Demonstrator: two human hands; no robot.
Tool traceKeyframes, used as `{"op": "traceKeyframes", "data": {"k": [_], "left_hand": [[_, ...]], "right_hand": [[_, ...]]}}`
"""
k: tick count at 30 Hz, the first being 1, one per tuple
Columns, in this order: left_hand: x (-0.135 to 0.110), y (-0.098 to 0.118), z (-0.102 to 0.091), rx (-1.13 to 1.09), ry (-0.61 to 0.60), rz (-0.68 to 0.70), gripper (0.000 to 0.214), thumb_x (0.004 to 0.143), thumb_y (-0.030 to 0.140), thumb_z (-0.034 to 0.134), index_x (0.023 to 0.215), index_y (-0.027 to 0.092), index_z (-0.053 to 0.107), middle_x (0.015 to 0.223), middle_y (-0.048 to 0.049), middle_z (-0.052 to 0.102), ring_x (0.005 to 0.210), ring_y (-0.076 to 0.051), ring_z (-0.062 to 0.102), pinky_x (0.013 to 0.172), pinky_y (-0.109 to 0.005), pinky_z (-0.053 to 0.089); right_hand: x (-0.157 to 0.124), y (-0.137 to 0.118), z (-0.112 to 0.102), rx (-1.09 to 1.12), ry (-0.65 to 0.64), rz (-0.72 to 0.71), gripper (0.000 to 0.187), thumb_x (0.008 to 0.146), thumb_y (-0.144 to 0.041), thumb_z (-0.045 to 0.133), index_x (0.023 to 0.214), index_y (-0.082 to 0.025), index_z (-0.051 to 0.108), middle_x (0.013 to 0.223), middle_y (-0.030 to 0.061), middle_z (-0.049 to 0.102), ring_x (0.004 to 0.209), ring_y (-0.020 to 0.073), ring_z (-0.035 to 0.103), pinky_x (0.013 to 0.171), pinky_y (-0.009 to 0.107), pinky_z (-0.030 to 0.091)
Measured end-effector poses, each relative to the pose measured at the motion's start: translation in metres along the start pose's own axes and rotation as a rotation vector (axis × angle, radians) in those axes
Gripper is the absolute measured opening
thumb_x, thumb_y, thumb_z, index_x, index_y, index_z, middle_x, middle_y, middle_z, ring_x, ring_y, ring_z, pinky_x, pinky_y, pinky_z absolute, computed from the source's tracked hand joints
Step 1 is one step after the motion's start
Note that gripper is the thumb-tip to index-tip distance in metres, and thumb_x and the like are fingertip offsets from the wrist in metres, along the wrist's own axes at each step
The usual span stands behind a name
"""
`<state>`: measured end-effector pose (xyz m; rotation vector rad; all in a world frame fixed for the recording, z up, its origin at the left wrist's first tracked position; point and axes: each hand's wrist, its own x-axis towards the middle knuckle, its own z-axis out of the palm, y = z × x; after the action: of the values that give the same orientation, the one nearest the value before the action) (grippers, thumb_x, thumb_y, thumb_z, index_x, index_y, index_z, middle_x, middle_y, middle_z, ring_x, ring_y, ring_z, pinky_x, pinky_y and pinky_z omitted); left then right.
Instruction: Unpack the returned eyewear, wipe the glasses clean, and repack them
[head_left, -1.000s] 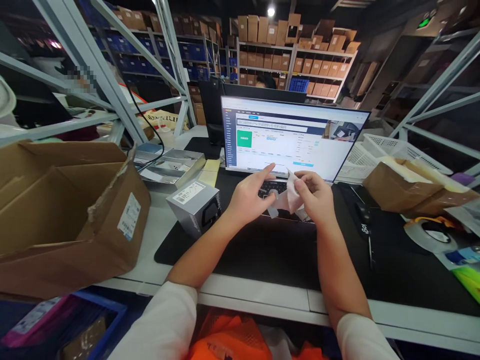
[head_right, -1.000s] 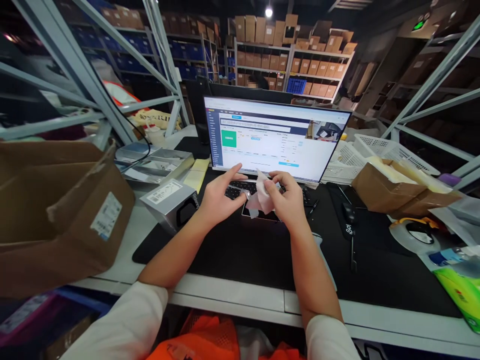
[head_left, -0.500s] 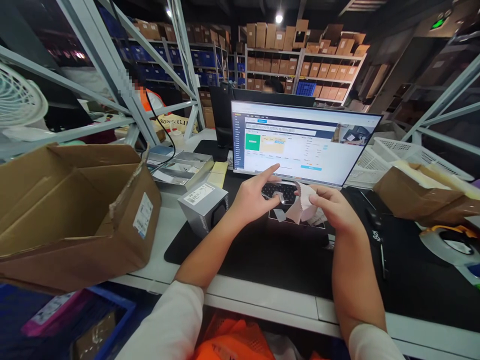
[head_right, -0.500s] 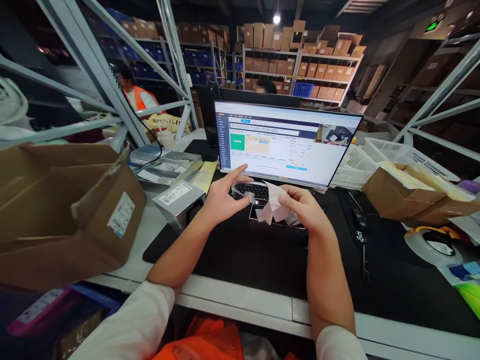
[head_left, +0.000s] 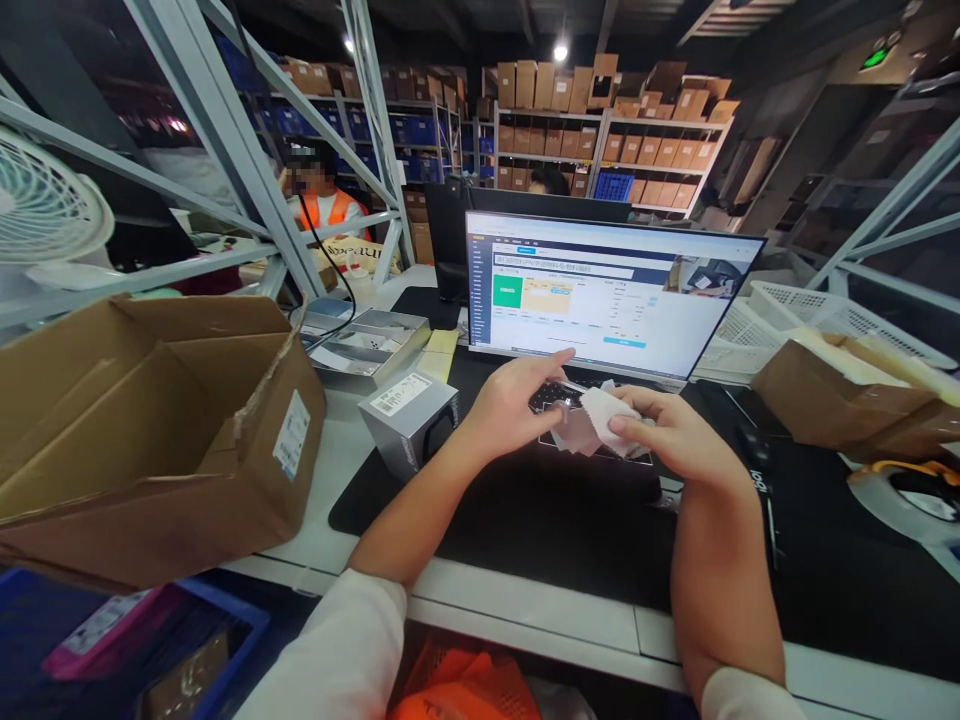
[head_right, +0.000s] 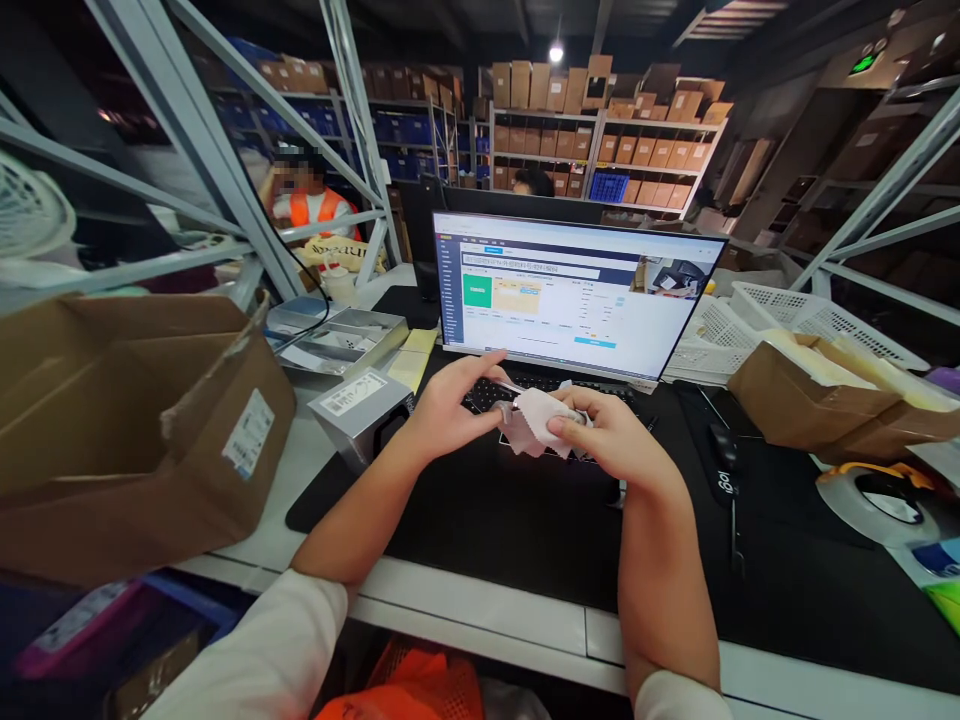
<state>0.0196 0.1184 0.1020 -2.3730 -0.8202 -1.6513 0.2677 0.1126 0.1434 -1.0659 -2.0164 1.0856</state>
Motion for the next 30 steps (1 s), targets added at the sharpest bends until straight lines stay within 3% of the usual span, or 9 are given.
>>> {"op": "traceKeyframes", "data": {"k": [3, 6, 9, 12, 17, 21, 24, 30], "left_hand": [[-0.001, 0.005, -0.002, 0.028, 0.012, 0.016, 0.067, 0.086, 0.012, 0.066, 0.148, 0.026, 0.047, 0.105, -0.0016, 0.075, 0.096, -0.018, 0.072, 0.092, -0.035, 0.057], [-0.003, 0.011, 0.008, 0.096, -0.033, 0.094, 0.057, 0.090, 0.015, 0.063, 0.145, 0.021, 0.049, 0.099, -0.0036, 0.076, 0.089, -0.019, 0.072, 0.084, -0.035, 0.057], [-0.005, 0.014, 0.022, 0.112, -0.083, 0.184, 0.050, 0.096, 0.020, 0.061, 0.144, 0.016, 0.048, 0.093, -0.0048, 0.076, 0.083, -0.019, 0.071, 0.077, -0.034, 0.056], [-0.005, 0.011, 0.031, 0.127, -0.075, 0.214, 0.048, 0.096, 0.023, 0.061, 0.142, 0.015, 0.050, 0.090, -0.0043, 0.075, 0.081, -0.019, 0.070, 0.075, -0.034, 0.056], [0.000, 0.001, 0.020, 0.162, 0.032, 0.001, 0.041, 0.082, 0.028, 0.076, 0.120, 0.019, 0.067, 0.111, -0.0096, 0.075, 0.104, -0.025, 0.070, 0.094, -0.042, 0.056], [0.003, -0.005, 0.004, 0.123, 0.020, -0.098, 0.032, 0.081, 0.022, 0.073, 0.113, 0.020, 0.071, 0.112, -0.0079, 0.074, 0.107, -0.023, 0.069, 0.098, -0.040, 0.056], [0.000, -0.005, 0.004, 0.096, -0.039, -0.060, 0.025, 0.086, 0.021, 0.071, 0.111, 0.020, 0.072, 0.107, -0.0074, 0.075, 0.102, -0.021, 0.069, 0.094, -0.038, 0.056], [-0.009, 0.009, 0.037, 0.076, -0.182, 0.020, 0.014, 0.090, 0.025, 0.067, 0.101, 0.016, 0.072, 0.097, -0.0094, 0.076, 0.093, -0.022, 0.070, 0.086, -0.036, 0.058]], "right_hand": [[-0.003, -0.003, 0.000, 0.009, 0.007, -0.038, 0.037, 0.084, -0.052, 0.075, 0.097, -0.017, 0.074, 0.104, 0.0080, 0.074, 0.082, 0.0188, 0.067, 0.068, 0.028, 0.051], [-0.003, -0.009, 0.010, 0.017, 0.035, -0.042, 0.031, 0.088, -0.048, 0.071, 0.088, -0.017, 0.072, 0.096, 0.0079, 0.076, 0.082, 0.0192, 0.067, 0.071, 0.029, 0.051], [-0.001, -0.012, 0.023, -0.110, 0.115, -0.003, 0.027, 0.091, -0.043, 0.065, 0.082, -0.018, 0.072, 0.077, 0.0042, 0.073, 0.071, 0.0168, 0.061, 0.067, 0.030, 0.048], [0.002, -0.010, 0.029, -0.256, 0.187, 0.004, 0.025, 0.090, -0.039, 0.064, 0.076, -0.019, 0.071, 0.078, 0.0036, 0.072, 0.068, 0.0156, 0.058, 0.066, 0.030, 0.046], [0.001, -0.005, 0.017, -0.117, 0.158, -0.032, 0.032, 0.090, -0.048, 0.065, 0.093, -0.019, 0.075, 0.117, 0.0091, 0.073, 0.078, 0.0186, 0.065, 0.066, 0.032, 0.049], [0.000, 0.002, 0.001, -0.174, 0.150, -0.070, 0.029, 0.088, -0.048, 0.069, 0.090, -0.020, 0.077, 0.120, 0.0076, 0.073, 0.102, 0.0250, 0.067, 0.085, 0.034, 0.052], [0.001, 0.005, -0.001, -0.140, 0.076, -0.049, 0.031, 0.087, -0.049, 0.070, 0.090, -0.019, 0.076, 0.118, 0.0078, 0.072, 0.092, 0.0226, 0.068, 0.078, 0.033, 0.054], [0.007, -0.003, 0.023, -0.258, 0.060, -0.005, 0.024, 0.091, -0.038, 0.062, 0.083, -0.019, 0.074, 0.103, 0.0073, 0.075, 0.064, 0.0162, 0.065, 0.063, 0.033, 0.052]]}}
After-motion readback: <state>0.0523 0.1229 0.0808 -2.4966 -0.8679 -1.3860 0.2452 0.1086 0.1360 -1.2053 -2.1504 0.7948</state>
